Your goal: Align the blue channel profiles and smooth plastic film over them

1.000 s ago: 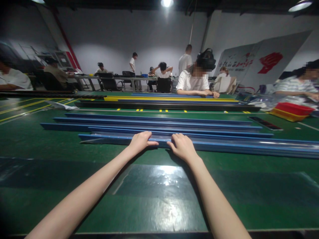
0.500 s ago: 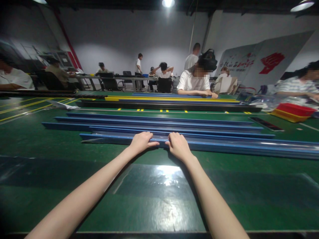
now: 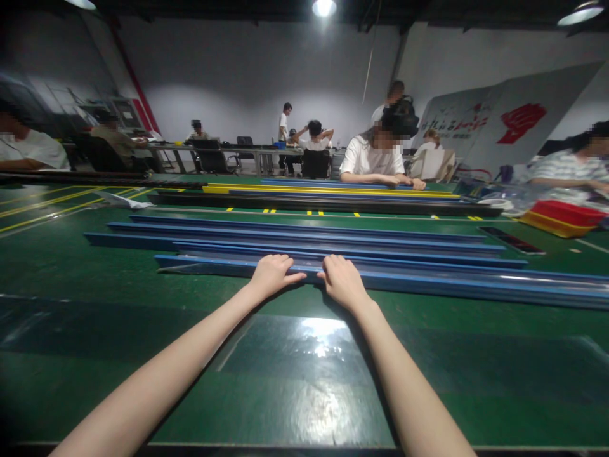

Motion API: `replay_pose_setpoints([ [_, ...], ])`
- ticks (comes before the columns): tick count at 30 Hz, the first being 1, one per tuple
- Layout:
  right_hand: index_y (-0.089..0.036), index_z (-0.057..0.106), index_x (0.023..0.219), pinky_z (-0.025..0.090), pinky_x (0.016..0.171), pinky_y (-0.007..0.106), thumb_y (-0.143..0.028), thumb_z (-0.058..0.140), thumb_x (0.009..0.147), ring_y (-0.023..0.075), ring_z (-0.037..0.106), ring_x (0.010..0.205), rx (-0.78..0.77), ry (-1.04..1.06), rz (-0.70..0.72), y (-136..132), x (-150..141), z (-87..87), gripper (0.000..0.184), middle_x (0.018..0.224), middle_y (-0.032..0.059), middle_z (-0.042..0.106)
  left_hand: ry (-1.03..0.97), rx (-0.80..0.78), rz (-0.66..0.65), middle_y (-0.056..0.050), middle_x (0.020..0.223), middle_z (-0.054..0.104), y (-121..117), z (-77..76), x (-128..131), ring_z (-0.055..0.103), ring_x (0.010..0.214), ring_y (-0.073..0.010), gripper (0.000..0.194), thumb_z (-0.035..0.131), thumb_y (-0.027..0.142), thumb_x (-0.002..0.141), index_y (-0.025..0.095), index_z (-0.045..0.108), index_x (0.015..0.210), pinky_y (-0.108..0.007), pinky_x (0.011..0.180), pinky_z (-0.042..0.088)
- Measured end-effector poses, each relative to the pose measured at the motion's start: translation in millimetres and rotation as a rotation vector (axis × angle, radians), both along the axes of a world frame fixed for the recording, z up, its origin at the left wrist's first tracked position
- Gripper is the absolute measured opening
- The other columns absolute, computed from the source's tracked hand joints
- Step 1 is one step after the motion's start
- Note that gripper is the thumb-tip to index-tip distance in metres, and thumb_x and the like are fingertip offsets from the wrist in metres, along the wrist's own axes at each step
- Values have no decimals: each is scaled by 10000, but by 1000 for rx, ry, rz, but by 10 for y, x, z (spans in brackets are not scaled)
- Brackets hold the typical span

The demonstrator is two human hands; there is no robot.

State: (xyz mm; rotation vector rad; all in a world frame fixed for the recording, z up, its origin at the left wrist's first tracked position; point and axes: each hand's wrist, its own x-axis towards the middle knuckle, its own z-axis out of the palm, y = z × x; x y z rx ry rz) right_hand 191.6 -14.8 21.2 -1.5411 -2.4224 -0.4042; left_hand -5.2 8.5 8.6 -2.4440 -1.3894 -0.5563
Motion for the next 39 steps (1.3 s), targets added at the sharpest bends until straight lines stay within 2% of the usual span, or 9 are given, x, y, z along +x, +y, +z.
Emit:
replay_pose_setpoints([
  [4, -179, 533, 817, 266, 676, 300, -304, 340, 899, 200, 480, 829, 28, -65, 15, -28, -2, -15, 244, 861, 74, 599, -21, -1, -7, -89, 783, 639, -7, 3, -1, 588, 769, -204, 499, 418, 598, 799, 142, 623, 791, -292, 670, 387],
  [12, -180, 546, 847, 288, 660, 276, -336, 294, 915, 180, 511, 814, -10, -48, 27, -38, 15, -26, 305, 839, 61, 618, -1, 9, -10, -80, 811, 638, -11, -4, 1, 581, 773, -198, 494, 398, 595, 810, 148, 608, 807, -292, 669, 376],
  [21, -165, 559, 1011, 363, 765, 278, -331, 319, 908, 190, 505, 988, -5, 33, 87, -24, 32, -46, 309, 1042, 91, 616, -19, 51, -53, -81, 880, 613, -45, -21, 4, 552, 813, -198, 426, 393, 535, 841, 157, 589, 825, -304, 677, 358],
  [30, -165, 560, 1031, 380, 797, 288, -327, 318, 908, 186, 506, 1021, 0, 50, 88, -30, 28, -41, 316, 1066, 93, 616, -59, 51, -86, -92, 995, 601, -48, -40, 0, 539, 874, -200, 400, 397, 511, 848, 161, 590, 871, -311, 724, 364],
  [39, -156, 557, 1043, 383, 822, 305, -339, 293, 912, 197, 492, 1064, 27, 34, 76, -41, 24, -48, 346, 1166, 100, 575, -53, 54, -90, -92, 981, 609, -48, -35, 5, 538, 896, -203, 403, 399, 510, 847, 157, 591, 875, -313, 731, 367],
])
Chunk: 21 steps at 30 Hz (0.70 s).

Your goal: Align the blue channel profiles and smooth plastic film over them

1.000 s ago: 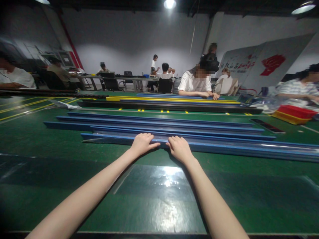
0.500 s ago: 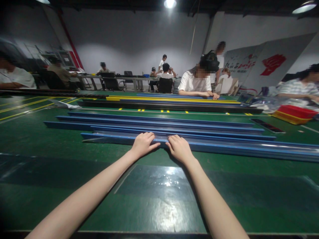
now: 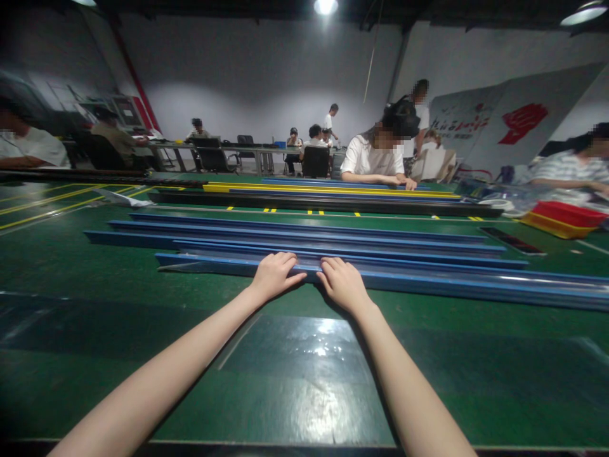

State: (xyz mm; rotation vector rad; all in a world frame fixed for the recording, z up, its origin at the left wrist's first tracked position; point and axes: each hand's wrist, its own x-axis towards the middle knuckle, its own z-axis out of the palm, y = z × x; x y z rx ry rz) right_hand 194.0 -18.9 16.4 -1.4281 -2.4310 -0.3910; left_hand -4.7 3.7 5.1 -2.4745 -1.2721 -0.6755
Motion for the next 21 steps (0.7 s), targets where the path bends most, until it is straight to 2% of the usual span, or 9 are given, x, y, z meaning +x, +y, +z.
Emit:
replay_pose_setpoints([
  [21, -158, 559, 1051, 383, 833, 304, -349, 289, 912, 199, 499, 1069, -47, -2, -2, 10, 12, 19, 359, 1179, 85, 579, 39, 24, 15, -86, 981, 607, 5, -5, 2, 531, 892, -200, 411, 382, 521, 850, 163, 583, 869, -310, 726, 363],
])
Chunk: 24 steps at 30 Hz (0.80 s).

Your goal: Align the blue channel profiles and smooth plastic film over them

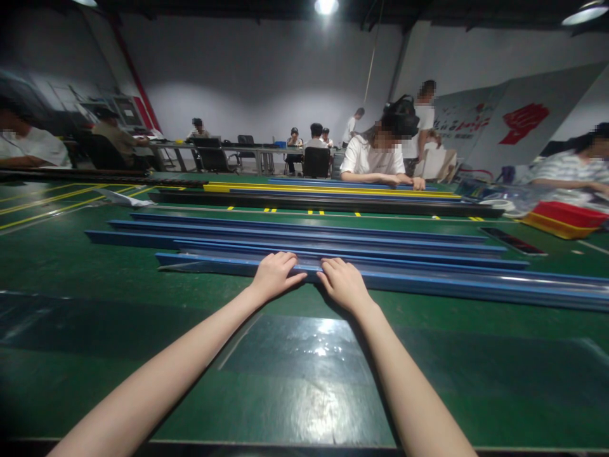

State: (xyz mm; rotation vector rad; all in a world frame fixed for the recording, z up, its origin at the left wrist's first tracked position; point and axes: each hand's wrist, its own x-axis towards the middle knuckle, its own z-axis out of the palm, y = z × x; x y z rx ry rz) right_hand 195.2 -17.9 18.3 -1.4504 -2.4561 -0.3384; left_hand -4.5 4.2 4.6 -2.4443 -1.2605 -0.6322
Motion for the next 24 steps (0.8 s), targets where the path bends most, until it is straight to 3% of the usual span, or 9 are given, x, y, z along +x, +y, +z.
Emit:
replay_pose_setpoints([
  [13, -154, 565, 1068, 387, 859, 313, -351, 294, 909, 199, 495, 1077, 7, 6, 2, 13, 7, -23, 370, 1181, 86, 579, -1, 81, 11, -73, 952, 623, 12, -21, 1, 547, 850, -194, 398, 429, 520, 832, 152, 579, 827, -308, 696, 374],
  [24, -153, 561, 1063, 374, 867, 309, -354, 287, 911, 198, 484, 1088, -16, 6, -4, 6, -2, -7, 372, 1192, 85, 571, 2, 57, 12, -81, 948, 621, 8, -12, -1, 545, 865, -198, 407, 422, 521, 835, 144, 577, 839, -304, 699, 372],
])
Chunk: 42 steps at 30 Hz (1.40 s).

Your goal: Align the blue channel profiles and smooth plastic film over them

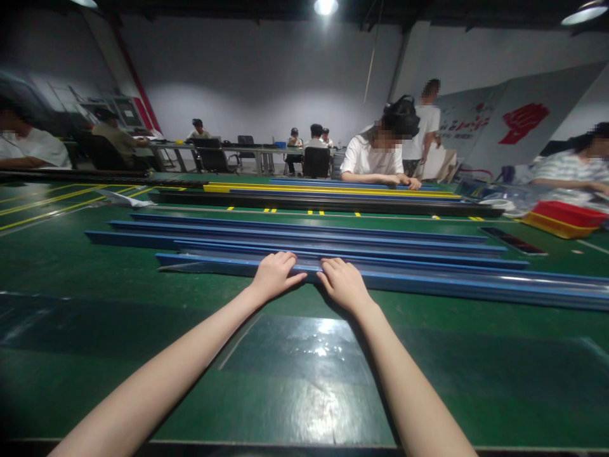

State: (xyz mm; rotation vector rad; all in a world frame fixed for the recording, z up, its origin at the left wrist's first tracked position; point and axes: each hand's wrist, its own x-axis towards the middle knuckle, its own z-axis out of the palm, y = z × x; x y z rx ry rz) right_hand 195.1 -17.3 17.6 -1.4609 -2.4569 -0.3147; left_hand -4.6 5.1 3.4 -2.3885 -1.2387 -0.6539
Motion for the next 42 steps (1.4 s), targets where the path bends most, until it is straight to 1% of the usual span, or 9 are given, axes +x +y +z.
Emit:
replay_pose_setpoints([
  [10, -143, 541, 1070, 354, 828, 298, -325, 284, 918, 199, 476, 1081, 5, -24, -15, -27, -31, 14, 350, 1185, 99, 567, 9, -33, 4, -81, 978, 614, -8, 18, 3, 540, 881, -205, 413, 410, 519, 840, 142, 578, 857, -315, 716, 382],
  [15, -152, 554, 990, 344, 764, 287, -311, 281, 919, 197, 498, 988, 22, -65, -29, -36, -43, 13, 324, 1074, 102, 596, -4, -93, -24, -85, 987, 598, -6, 60, 2, 525, 912, -210, 396, 426, 515, 835, 148, 576, 855, -316, 745, 395],
  [19, -170, 552, 911, 335, 722, 278, -322, 285, 918, 189, 507, 901, 32, -77, -43, -46, -48, 32, 307, 977, 91, 591, -20, -192, -84, -68, 984, 569, 22, 164, -42, 526, 889, -190, 331, 482, 479, 820, 157, 562, 836, -293, 757, 408],
  [22, -177, 549, 882, 335, 705, 273, -326, 294, 915, 182, 506, 859, 21, -70, -53, -51, -51, 56, 297, 939, 80, 576, -56, -326, -145, -33, 926, 550, 55, 265, -95, 533, 818, -151, 255, 544, 425, 799, 170, 547, 794, -249, 728, 414],
  [24, -179, 551, 868, 338, 703, 274, -327, 305, 911, 179, 505, 847, 4, -65, -62, -49, -52, 70, 290, 923, 75, 569, -71, -401, -163, -16, 894, 541, 76, 326, -126, 532, 788, -139, 218, 572, 391, 783, 176, 541, 785, -233, 701, 412],
  [29, -187, 562, 895, 351, 726, 266, -330, 345, 897, 169, 512, 855, -42, 2, -56, -37, -51, 111, 260, 909, 61, 574, -5, -490, -100, -1, 832, 558, 108, 467, -205, 531, 756, -151, 197, 620, 367, 726, 186, 548, 757, -227, 618, 381],
  [34, -194, 571, 896, 358, 709, 247, -359, 376, 886, 159, 534, 857, -98, 61, -58, -31, -93, 218, 256, 888, 45, 604, 43, -542, -40, 4, 769, 590, 123, 594, -363, 538, 713, -147, 134, 637, 301, 692, 191, 572, 732, -216, 560, 339],
  [38, -208, 586, 881, 344, 648, 235, -388, 406, 871, 155, 557, 836, -144, -2, -62, -11, -202, 306, 254, 878, 40, 626, 54, -589, -4, 4, 739, 610, 163, 613, -486, 542, 672, -142, 150, 654, 315, 660, 191, 584, 706, -215, 539, 330],
  [42, -210, 590, 862, 319, 600, 229, -405, 464, 840, 164, 577, 837, -130, -67, -45, 28, -355, 345, 233, 883, 40, 643, 37, -641, 10, 14, 685, 608, 205, 592, -536, 532, 620, -131, 168, 648, 343, 650, 194, 589, 700, -213, 515, 321],
])
